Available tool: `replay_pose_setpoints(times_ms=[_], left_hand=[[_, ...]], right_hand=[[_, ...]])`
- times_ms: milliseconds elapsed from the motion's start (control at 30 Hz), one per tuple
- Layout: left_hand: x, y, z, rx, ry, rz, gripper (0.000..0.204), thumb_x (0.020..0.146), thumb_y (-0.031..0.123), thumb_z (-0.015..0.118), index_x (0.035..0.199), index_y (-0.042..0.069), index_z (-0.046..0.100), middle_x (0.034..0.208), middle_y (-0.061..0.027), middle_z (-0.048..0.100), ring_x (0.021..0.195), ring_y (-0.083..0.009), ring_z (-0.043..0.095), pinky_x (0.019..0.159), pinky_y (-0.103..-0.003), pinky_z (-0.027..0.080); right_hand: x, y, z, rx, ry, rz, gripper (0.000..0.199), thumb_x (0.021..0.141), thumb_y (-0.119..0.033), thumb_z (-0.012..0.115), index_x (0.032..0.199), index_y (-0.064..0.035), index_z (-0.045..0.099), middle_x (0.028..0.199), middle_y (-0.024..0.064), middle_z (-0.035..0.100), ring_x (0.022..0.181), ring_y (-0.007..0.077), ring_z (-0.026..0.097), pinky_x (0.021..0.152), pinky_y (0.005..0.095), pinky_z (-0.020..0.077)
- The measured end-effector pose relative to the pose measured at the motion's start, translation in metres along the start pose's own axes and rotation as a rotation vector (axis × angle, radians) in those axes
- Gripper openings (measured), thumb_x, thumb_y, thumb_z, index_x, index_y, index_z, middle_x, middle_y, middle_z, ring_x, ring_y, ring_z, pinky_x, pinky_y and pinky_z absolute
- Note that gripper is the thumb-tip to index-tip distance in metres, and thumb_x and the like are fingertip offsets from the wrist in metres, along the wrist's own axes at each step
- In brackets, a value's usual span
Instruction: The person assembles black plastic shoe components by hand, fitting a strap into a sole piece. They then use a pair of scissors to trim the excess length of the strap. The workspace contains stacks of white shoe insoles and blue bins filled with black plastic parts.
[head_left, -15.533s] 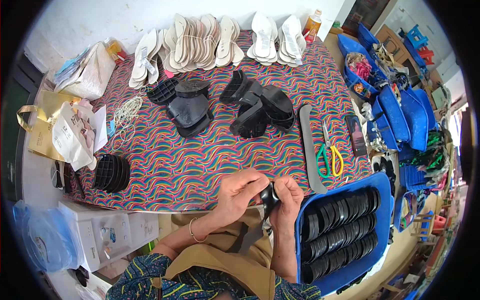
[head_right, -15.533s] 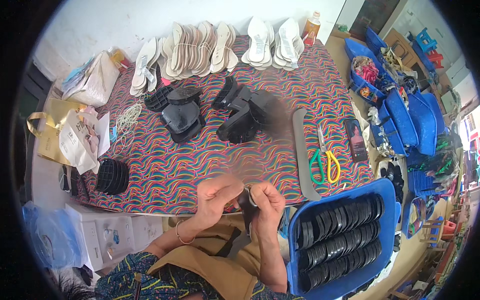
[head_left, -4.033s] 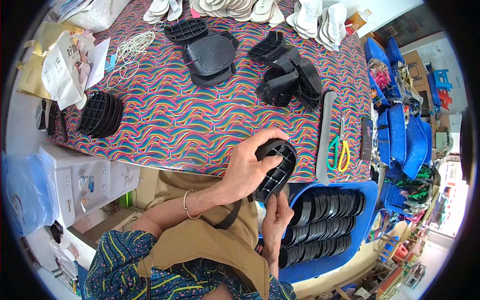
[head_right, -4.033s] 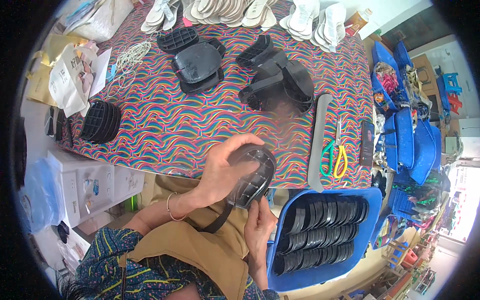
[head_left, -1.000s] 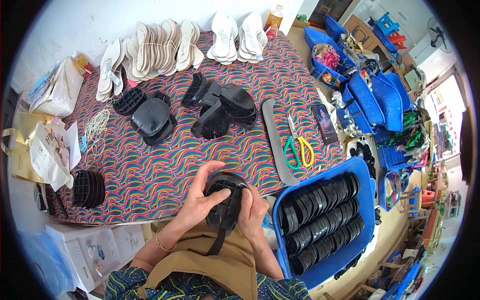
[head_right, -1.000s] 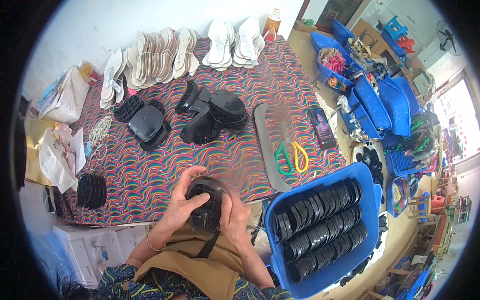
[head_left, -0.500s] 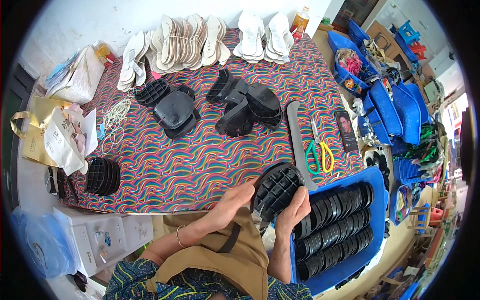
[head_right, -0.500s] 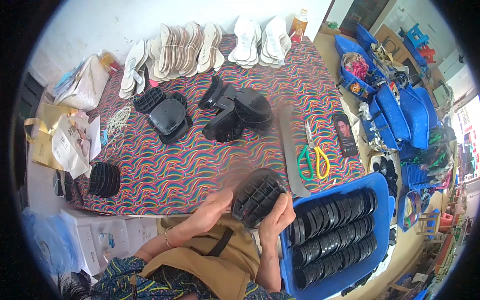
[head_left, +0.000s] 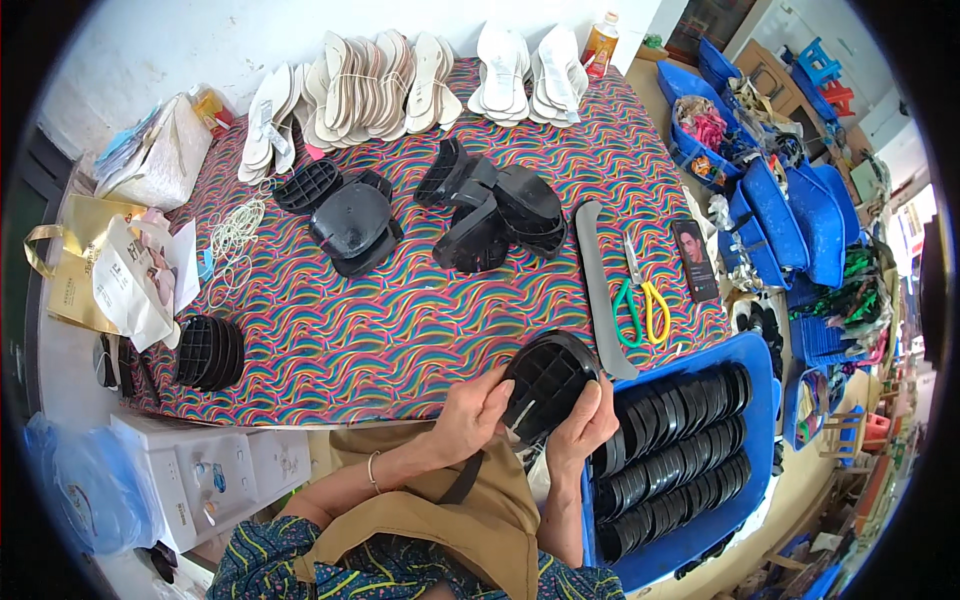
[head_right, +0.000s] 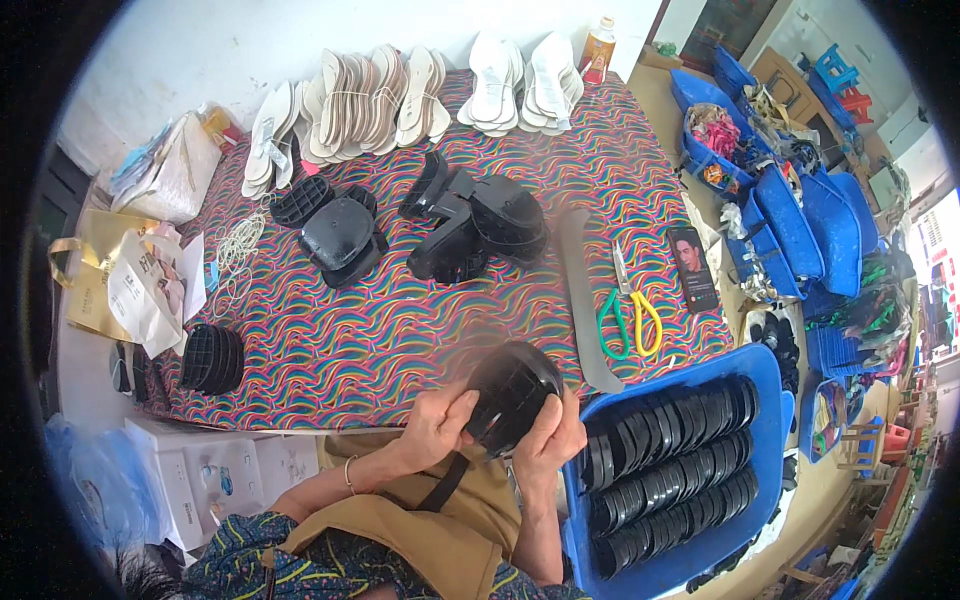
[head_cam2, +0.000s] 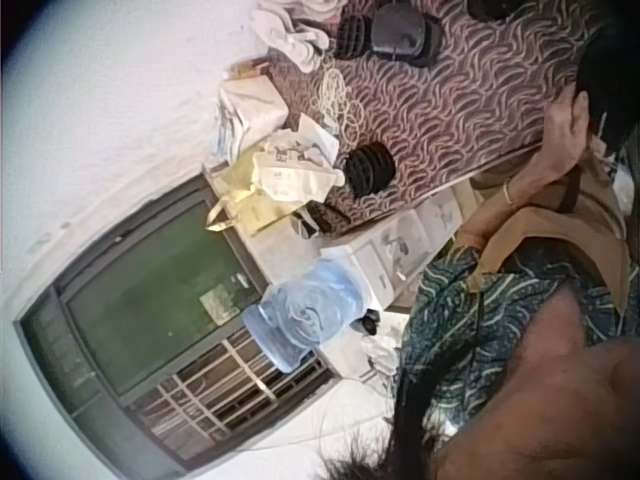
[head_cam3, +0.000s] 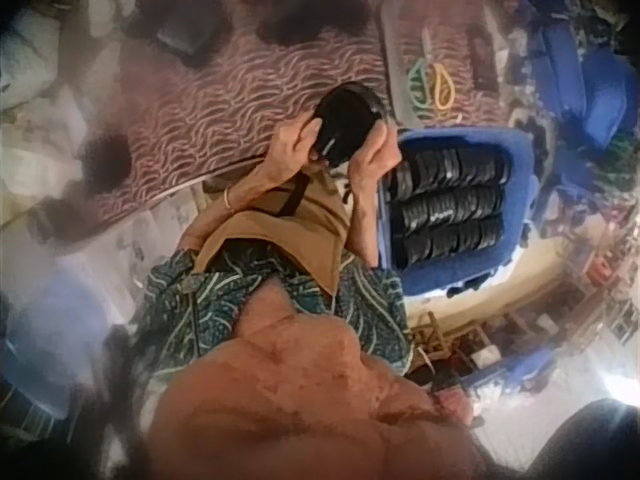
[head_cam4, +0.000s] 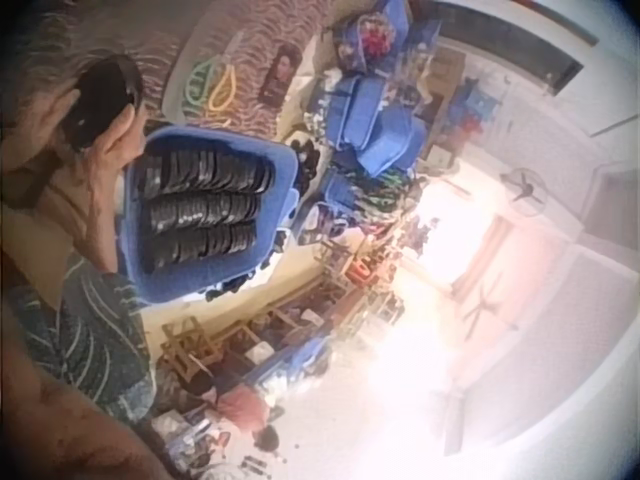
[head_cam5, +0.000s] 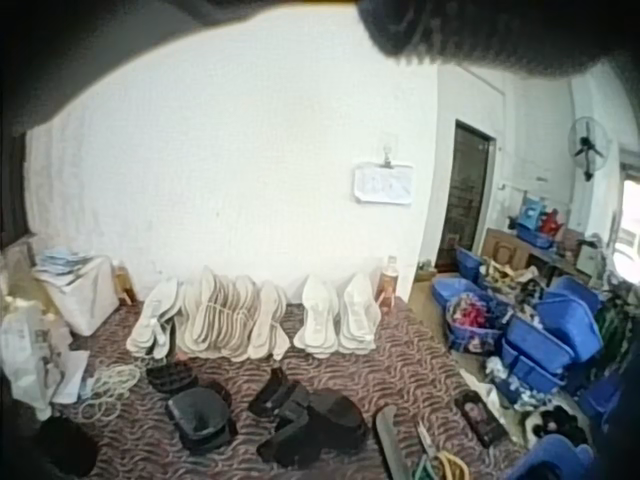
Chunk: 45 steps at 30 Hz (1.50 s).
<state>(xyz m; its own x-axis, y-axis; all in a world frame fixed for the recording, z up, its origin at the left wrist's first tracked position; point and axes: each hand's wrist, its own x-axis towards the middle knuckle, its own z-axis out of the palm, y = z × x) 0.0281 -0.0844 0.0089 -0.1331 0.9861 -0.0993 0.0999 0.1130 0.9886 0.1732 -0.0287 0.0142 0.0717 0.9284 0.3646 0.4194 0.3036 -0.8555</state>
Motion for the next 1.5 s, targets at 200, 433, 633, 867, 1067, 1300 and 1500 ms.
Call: replay_pose_setpoints(times_ms=[200,433,633,867,1067,1300,1500], left_hand=[[0.023,0.01,-0.008,-0.168,0.074,0.131,0.04,0.105,0.032,0.047,0.12,-0.004,0.059,0.075,-0.0113,0.065,0.068,-0.0162,0.064,0.06,-0.031,0.049],[0.031,-0.01,-0.001,0.279,0.166,0.386,0.035,0.103,0.028,0.05,0.116,-0.004,0.059,0.076,-0.0212,0.063,0.067,-0.0316,0.065,0.058,-0.038,0.048],[0.029,0.008,-0.009,0.095,0.105,0.315,0.033,0.102,0.026,0.054,0.116,-0.003,0.057,0.078,-0.0211,0.063,0.067,-0.0358,0.065,0.057,-0.04,0.048],[0.033,0.002,-0.01,0.168,0.083,0.27,0.032,0.102,0.024,0.054,0.117,-0.004,0.057,0.085,-0.0197,0.065,0.077,-0.0324,0.066,0.069,-0.04,0.05],[0.027,0.017,-0.012,-0.12,-0.055,0.213,0.038,0.098,0.016,0.058,0.131,-0.002,0.053,0.114,-0.0143,0.063,0.105,-0.024,0.063,0.093,-0.037,0.048],[0.025,0.024,-0.043,-0.205,-0.16,0.104,0.055,0.091,0.005,0.065,0.142,-0.002,0.046,0.131,-0.0109,0.06,0.119,-0.017,0.057,0.102,-0.033,0.045],[0.021,0.029,-0.054,-0.009,-0.364,0.058,0.063,0.087,0.007,0.07,0.144,0.001,0.045,0.137,-0.0114,0.057,0.127,-0.0191,0.052,0.11,-0.036,0.038]], right_hand=[[-0.001,0.008,-0.007,0.077,-0.08,0.07,0.032,0.104,-0.019,0.044,0.106,0.0054,0.065,0.08,0.0136,0.066,0.066,0.0185,0.061,0.063,0.0324,0.0476],[-0.008,0.007,-0.001,0.131,-0.1,0.11,0.033,0.104,-0.021,0.045,0.107,0.0052,0.065,0.076,0.0129,0.065,0.069,0.0143,0.059,0.064,0.0322,0.0472],[-0.009,0.012,-0.003,0.156,-0.126,0.135,0.042,0.106,-0.029,0.043,0.094,0.0045,0.065,0.072,0.0007,0.056,0.067,0.0077,0.046,0.059,0.0263,0.0384],[-0.011,0.008,-0.002,0.139,-0.201,0.096,0.033,0.104,-0.02,0.046,0.109,0.0055,0.066,0.078,0.0118,0.064,0.069,0.013,0.056,0.064,0.0304,0.0462],[-0.015,0.01,-0.001,0.189,-0.219,0.182,0.036,0.105,-0.023,0.046,0.113,0.0055,0.066,0.083,0.0105,0.066,0.074,0.0137,0.058,0.068,0.0313,0.0474],[0.001,0.014,-0.009,0.255,-0.525,0.2,0.042,0.106,-0.028,0.043,0.121,0.0036,0.066,0.115,0.0119,0.068,0.109,0.0188,0.06,0.091,0.032,0.0476],[0.035,0.003,-0.008,0.395,-0.824,0.184,0.033,0.101,-0.021,0.049,0.118,0.0008,0.067,0.1,0.0146,0.073,0.092,0.022,0.07,0.084,0.0328,0.0527]])
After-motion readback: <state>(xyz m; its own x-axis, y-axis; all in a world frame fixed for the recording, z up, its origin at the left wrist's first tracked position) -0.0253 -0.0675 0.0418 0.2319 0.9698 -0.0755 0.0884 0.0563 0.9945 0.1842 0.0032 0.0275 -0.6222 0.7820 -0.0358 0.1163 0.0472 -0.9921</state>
